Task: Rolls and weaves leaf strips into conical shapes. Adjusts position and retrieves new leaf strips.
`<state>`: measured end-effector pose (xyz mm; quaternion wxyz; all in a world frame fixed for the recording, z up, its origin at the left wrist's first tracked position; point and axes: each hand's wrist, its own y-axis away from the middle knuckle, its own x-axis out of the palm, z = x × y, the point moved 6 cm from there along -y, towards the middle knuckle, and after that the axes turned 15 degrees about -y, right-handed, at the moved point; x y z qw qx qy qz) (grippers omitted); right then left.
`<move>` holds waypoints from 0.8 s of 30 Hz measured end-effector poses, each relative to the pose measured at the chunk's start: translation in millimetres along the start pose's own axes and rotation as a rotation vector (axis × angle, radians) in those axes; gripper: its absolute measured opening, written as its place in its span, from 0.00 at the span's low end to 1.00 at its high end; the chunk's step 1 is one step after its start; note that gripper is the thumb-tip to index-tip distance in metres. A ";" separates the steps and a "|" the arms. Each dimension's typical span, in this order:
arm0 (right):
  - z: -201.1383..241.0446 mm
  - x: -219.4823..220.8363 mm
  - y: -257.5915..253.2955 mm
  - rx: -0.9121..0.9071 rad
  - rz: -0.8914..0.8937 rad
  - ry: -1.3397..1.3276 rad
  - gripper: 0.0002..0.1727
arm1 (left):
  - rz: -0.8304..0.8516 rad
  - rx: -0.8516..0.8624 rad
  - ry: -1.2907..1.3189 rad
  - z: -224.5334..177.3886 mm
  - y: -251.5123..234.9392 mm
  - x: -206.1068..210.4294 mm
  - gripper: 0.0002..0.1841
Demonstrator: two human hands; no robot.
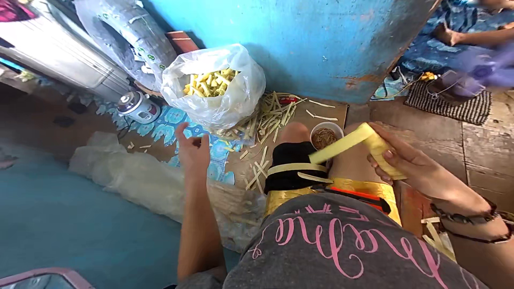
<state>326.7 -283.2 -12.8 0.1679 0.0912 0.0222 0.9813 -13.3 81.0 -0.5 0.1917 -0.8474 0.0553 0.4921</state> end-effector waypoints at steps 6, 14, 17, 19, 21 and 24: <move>7.0 41.5 -20.9 -0.367 -0.166 0.809 0.32 | 0.189 0.289 0.090 -93.5 52.4 0.7 0.25; 16.5 90.5 -25.3 -0.249 0.086 0.455 0.30 | 0.425 0.652 0.656 -206.4 94.8 32.2 0.10; 1.4 91.4 -17.0 0.194 0.284 -0.316 0.29 | 0.810 0.584 0.769 -202.4 97.4 41.2 0.07; -7.6 96.1 -12.7 0.343 0.326 -0.609 0.28 | 0.967 0.597 0.821 -198.5 100.6 44.8 0.06; -13.5 98.3 -15.1 0.324 0.322 -0.615 0.28 | 0.990 0.582 0.832 -194.0 100.2 47.8 0.06; -7.7 88.1 -24.1 -0.172 0.112 0.170 0.31 | 0.855 0.433 0.760 -186.4 92.8 51.5 0.07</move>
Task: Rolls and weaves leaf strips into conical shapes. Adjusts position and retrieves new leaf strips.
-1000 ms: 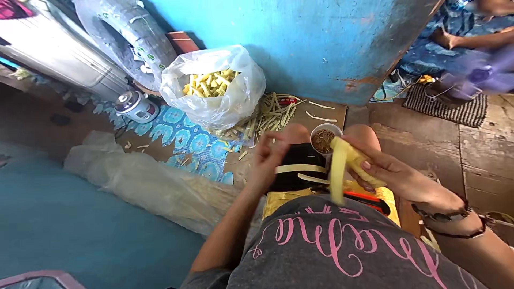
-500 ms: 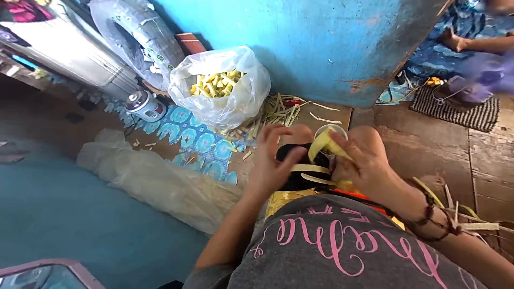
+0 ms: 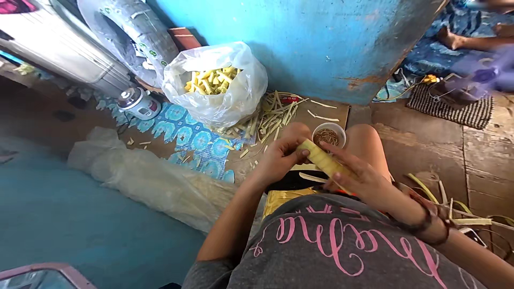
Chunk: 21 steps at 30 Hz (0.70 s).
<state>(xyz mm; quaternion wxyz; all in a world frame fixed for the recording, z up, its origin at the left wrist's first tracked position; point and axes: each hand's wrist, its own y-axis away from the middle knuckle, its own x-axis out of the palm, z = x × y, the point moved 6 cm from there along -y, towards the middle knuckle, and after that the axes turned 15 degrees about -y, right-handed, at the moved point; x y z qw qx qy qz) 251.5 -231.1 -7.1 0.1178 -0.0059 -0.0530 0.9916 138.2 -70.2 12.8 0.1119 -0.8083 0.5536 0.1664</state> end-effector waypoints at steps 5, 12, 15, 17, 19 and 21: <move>-6.2 -11.8 0.1 -0.021 -0.140 -0.098 0.21 | -0.089 0.014 0.070 4.0 -0.1 -10.5 0.10; -1.0 -15.0 14.0 -0.284 -0.221 0.380 0.27 | -0.122 0.041 0.121 7.5 -1.8 -4.6 0.07; -12.8 -18.5 17.5 0.000 -0.144 -0.126 0.24 | -0.066 0.111 0.162 6.7 -1.8 0.6 0.09; -21.4 -13.4 23.3 0.205 -0.053 -0.558 0.27 | -0.037 0.115 0.172 5.2 0.3 5.6 0.08; -25.2 -17.3 28.8 0.215 -0.014 -0.583 0.27 | -0.026 0.114 0.171 6.3 -1.7 11.1 0.07; -29.0 -32.9 36.3 0.169 -0.111 -0.407 0.26 | -0.023 0.100 0.164 10.1 -4.4 15.4 0.07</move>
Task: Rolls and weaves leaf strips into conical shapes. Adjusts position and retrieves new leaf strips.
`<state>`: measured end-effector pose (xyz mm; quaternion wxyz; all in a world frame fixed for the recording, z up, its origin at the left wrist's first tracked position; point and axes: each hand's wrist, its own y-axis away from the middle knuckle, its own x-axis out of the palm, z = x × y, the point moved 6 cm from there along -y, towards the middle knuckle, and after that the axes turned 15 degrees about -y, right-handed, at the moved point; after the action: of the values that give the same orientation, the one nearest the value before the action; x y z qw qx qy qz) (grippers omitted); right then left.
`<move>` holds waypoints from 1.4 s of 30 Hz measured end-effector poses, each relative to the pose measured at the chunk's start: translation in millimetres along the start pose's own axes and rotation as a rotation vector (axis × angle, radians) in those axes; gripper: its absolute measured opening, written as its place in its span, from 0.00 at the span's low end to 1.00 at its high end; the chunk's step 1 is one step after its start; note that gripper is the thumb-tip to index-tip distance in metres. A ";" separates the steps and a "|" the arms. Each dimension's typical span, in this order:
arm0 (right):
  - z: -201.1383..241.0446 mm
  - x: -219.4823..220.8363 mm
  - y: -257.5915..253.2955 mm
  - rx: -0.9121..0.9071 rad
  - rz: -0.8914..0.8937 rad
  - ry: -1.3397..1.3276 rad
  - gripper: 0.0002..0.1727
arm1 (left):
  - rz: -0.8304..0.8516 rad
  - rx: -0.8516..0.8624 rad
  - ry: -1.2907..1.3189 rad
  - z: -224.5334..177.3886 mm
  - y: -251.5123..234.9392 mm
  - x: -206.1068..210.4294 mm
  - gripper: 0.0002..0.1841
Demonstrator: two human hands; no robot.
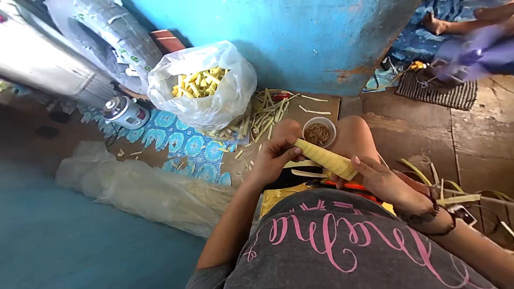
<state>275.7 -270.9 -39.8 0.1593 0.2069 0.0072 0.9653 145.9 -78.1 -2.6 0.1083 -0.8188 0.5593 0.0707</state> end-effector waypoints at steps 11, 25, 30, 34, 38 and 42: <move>-133.9 -278.7 239.3 0.244 -1.478 0.251 0.27 | 0.098 0.022 -0.175 13.4 -8.4 19.1 0.09; -218.7 -262.7 477.9 0.550 -2.291 -0.114 0.35 | 0.239 -0.005 -0.274 -9.2 -31.4 79.1 0.10; -263.9 -281.1 471.8 0.515 -2.116 -0.428 0.51 | 0.245 -0.011 -0.309 -14.3 -34.6 93.4 0.11; -274.2 -292.3 469.4 0.737 -2.051 -0.271 0.41 | 0.256 0.006 -0.323 -18.7 -36.6 96.2 0.11; -229.6 -294.4 471.8 0.230 -2.334 -0.283 0.28 | 0.221 0.038 -0.315 -20.0 -34.8 87.6 0.11; -127.4 -312.7 469.4 -0.960 -2.118 -0.071 0.19 | 0.046 0.159 -0.440 -20.8 -29.0 65.6 0.08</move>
<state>351.6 -806.9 -243.0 0.9485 0.0426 -0.1943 0.2466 196.7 -132.3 4.8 0.2902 -0.7595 0.5447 0.2057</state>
